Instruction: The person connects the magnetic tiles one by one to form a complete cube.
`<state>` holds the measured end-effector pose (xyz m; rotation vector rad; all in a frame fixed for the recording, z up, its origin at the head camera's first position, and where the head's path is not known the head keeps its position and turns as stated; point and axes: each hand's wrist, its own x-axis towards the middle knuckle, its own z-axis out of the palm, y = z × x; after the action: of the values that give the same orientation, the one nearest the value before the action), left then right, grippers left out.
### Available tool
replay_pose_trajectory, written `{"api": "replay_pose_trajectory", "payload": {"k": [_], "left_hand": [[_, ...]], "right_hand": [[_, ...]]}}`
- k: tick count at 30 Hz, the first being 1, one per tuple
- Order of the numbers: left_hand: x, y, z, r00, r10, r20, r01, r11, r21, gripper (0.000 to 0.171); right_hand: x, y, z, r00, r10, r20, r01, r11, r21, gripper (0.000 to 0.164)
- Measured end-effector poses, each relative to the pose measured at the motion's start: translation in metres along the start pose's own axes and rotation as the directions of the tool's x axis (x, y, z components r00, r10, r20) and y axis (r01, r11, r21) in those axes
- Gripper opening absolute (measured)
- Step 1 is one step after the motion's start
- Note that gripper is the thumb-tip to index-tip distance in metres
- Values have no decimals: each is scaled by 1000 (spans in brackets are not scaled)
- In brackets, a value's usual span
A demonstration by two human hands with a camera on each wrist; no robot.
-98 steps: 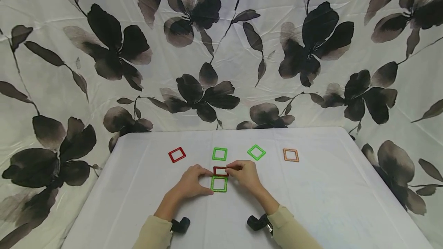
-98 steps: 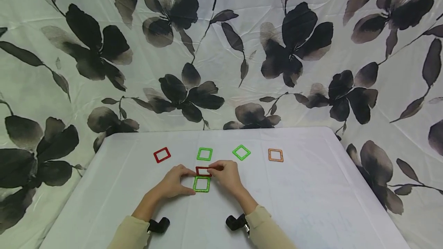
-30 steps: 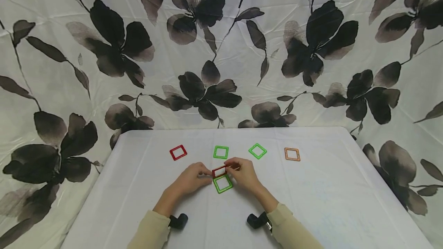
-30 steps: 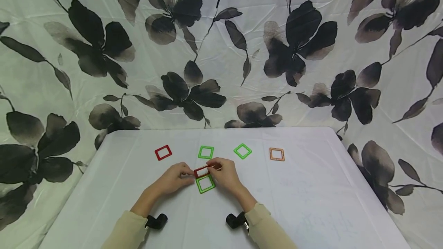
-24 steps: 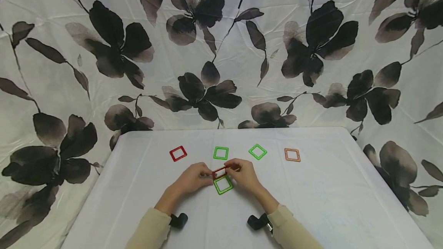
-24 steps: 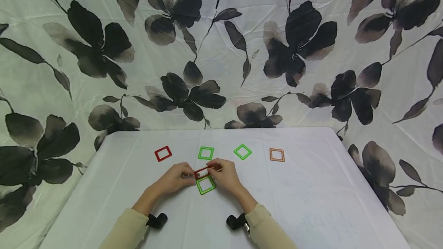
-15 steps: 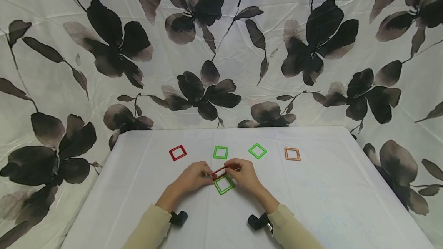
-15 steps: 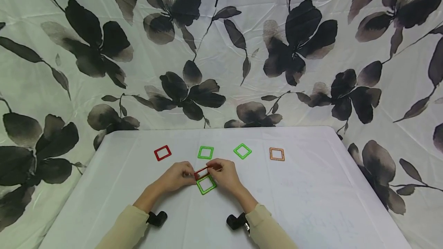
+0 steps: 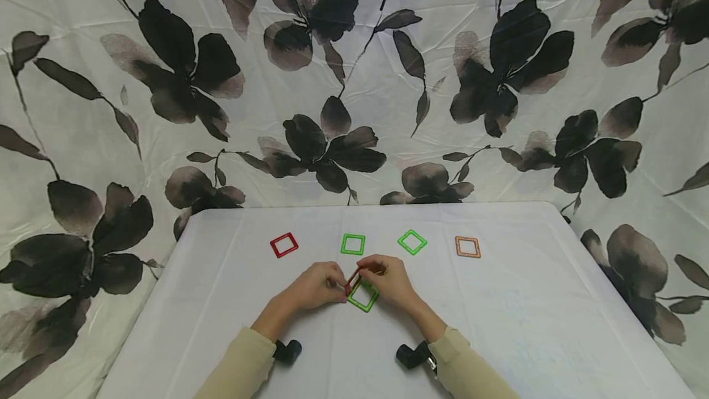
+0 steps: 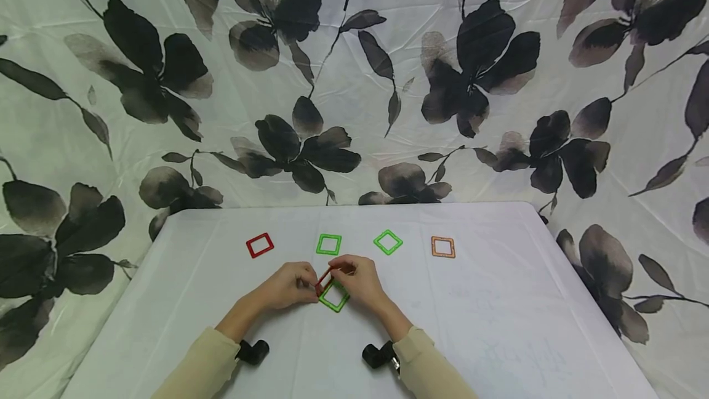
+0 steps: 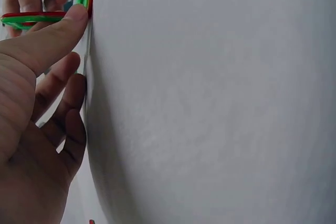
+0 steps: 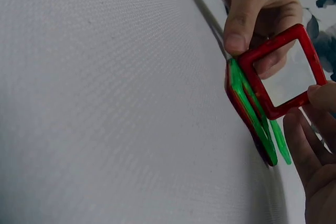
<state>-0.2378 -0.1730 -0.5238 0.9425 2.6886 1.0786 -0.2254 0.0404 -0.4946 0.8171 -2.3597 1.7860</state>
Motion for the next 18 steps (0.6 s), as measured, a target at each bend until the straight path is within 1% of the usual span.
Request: {"api": "replay_pose_trajectory", "payload": {"k": [5, 8, 11, 14, 16, 18], "left_hand": [[1, 1, 1, 1000, 8, -3, -8, 1000, 2, 14], [1, 1, 1, 1000, 6, -7, -6, 1000, 1, 14], [1, 2, 1, 1000, -3, -6, 3, 1000, 2, 15], [1, 4, 1, 1000, -9, -10, 9, 1000, -3, 15], [0, 4, 1, 1000, -20, -4, 20, 1000, -7, 15], [0, 6, 1, 999, -32, -1, 32, 999, 3, 15]], "right_hand": [[0, -1, -3, 1000, 10, -18, -10, 1000, -18, 15], [2, 7, -13, 998, 40, -46, -40, 999, 9, 14], [5, 22, -28, 992, 78, -95, -74, 996, 50, 13], [8, 35, -46, 979, 113, -167, -107, 993, 48, 15], [9, 41, -59, 963, 146, -225, -147, 989, 12, 17], [9, 45, -72, 943, 179, -279, -199, 979, -45, 17]]}}
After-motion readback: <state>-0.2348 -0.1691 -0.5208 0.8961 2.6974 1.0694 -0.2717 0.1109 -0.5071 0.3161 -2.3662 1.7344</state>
